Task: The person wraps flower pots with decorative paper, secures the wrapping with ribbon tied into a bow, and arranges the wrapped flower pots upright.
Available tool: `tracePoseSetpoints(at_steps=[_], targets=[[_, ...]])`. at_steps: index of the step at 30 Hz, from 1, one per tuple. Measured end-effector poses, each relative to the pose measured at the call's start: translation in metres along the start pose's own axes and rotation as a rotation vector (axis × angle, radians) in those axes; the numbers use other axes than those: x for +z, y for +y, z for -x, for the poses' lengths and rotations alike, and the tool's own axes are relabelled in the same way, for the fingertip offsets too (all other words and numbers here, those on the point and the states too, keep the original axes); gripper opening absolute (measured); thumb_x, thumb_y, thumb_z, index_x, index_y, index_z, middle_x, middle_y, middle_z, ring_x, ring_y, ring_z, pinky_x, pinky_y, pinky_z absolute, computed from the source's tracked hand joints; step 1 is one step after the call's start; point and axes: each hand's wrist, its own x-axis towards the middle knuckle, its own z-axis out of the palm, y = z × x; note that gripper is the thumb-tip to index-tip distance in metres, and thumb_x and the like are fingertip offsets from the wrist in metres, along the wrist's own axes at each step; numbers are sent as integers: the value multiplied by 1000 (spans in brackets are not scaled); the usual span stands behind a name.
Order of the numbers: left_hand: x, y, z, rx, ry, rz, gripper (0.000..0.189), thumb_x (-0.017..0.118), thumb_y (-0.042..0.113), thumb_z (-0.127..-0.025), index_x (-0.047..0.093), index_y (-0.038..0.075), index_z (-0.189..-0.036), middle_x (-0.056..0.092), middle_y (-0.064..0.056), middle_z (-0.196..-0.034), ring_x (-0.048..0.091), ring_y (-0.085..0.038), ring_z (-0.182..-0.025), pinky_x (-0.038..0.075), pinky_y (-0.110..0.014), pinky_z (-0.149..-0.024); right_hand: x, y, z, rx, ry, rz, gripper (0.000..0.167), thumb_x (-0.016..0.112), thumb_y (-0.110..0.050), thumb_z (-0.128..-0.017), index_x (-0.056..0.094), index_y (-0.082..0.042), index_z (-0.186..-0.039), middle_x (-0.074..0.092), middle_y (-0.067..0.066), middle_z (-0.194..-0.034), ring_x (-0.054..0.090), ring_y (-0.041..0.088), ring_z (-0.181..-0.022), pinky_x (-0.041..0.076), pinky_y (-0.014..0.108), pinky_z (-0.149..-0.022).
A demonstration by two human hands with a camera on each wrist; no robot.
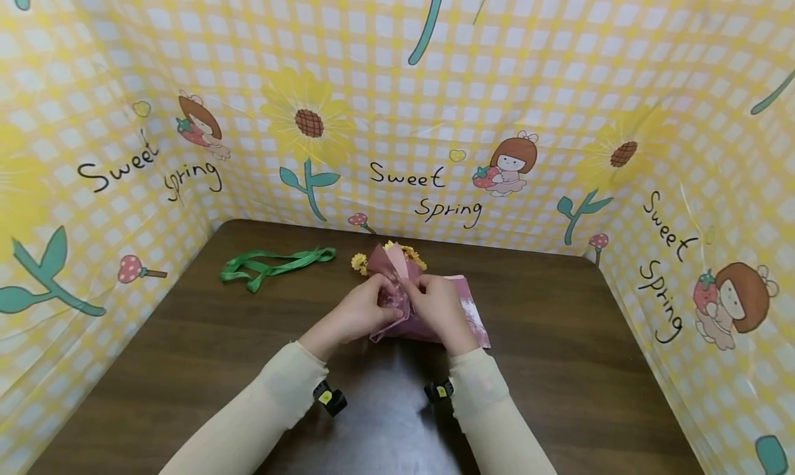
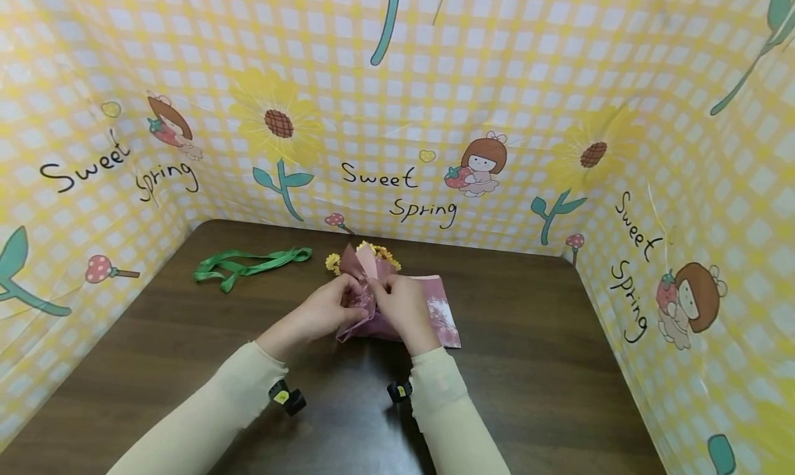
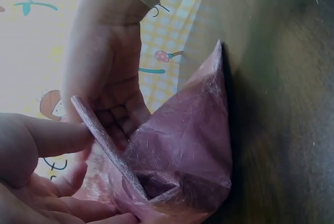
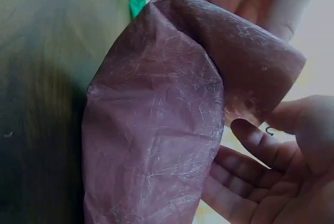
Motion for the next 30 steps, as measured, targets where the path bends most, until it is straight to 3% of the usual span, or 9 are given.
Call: tracePoseSetpoints(at_steps=[4,9,13,16,25,30], targets=[[1,1,-1,-15,23,-20,56,82,24,-88,53,4,-131,64,-15,-127,63,-25,-110,53,-45,-94,-1,-4,2,-37,-2,40,45,64,-49,-98,61,-15,-68,48,-4,-58,47,15,-55,36,29,-49],[1,0,-4,-5,36,-56,71,77,25,-92,43,0,-148,57,-22,-143,59,-32,-125,51,-50,-103,-1,-7,1,-76,4,78,40,64,-34,-101,59,-15,-65,48,-3,-57,46,14,-53,36,28,-48],[-3,-2,-7,10,57,-80,66,72,16,-94,41,-4,-149,53,-24,-146,54,-36,-132,46,-53,-108,2,-5,1,-79,28,110,44,62,-27,-101,53,-15,-60,45,-4,-55,43,13,-51,34,28,-48],[-5,-2,-10,17,66,-135,69,75,13,-91,43,-5,-149,53,-25,-145,54,-38,-132,46,-52,-108,3,-5,2,-69,37,121,45,61,-27,-102,53,-15,-59,45,-4,-54,42,14,-50,33,29,-48],[-3,1,-18,24,11,-309,84,87,18,-80,46,-6,-149,37,-28,-158,36,-44,-146,38,-55,-115,3,-3,3,-87,31,112,41,63,-22,-101,57,-11,-62,45,-2,-57,43,16,-53,34,30,-51],[-6,5,-23,24,-40,-371,86,88,22,-80,46,-3,-150,35,-27,-159,39,-47,-143,39,-57,-113,4,3,2,-103,30,93,37,63,-20,-101,61,-9,-66,49,0,-60,45,16,-56,38,30,-54]])
